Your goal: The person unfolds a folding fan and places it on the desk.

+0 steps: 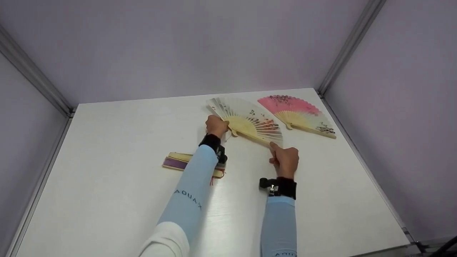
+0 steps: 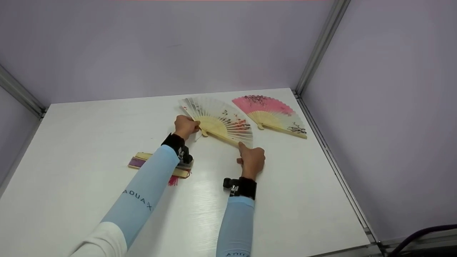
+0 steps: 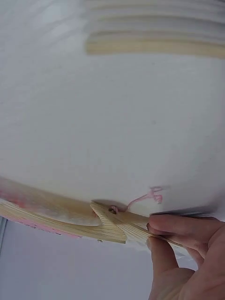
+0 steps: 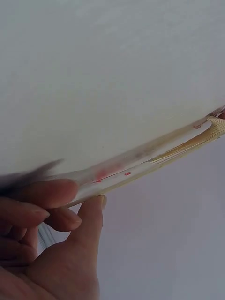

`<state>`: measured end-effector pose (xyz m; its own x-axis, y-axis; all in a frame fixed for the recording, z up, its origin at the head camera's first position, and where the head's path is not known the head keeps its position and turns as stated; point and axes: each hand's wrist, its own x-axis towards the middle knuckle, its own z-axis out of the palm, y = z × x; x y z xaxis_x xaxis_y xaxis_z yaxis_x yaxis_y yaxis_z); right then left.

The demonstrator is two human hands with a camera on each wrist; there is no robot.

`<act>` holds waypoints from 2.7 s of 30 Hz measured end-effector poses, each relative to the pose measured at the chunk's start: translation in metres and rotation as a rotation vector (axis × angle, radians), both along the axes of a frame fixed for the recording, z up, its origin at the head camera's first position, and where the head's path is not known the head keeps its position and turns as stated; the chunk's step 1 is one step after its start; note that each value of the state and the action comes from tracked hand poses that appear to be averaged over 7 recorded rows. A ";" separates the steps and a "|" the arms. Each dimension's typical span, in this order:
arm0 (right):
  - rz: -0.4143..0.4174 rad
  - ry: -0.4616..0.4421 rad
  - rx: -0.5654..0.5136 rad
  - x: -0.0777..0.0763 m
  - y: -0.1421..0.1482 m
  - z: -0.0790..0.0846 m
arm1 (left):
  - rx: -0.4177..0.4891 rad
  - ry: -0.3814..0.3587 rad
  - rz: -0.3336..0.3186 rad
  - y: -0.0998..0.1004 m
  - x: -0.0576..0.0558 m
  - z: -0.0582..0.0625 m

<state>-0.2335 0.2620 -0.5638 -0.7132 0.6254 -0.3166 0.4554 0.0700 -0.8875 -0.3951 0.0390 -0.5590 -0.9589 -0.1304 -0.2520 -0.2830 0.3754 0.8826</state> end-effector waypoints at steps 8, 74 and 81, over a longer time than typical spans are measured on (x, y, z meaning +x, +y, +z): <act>0.109 -0.175 0.232 -0.001 0.007 0.004 | -0.077 0.049 0.027 0.004 0.001 -0.002; 1.270 -0.014 0.663 -0.025 -0.137 0.040 | -0.457 0.090 -0.640 -0.152 0.125 0.031; 1.223 0.133 0.663 -0.026 -0.137 0.044 | -0.423 0.097 -0.601 -0.155 0.126 0.029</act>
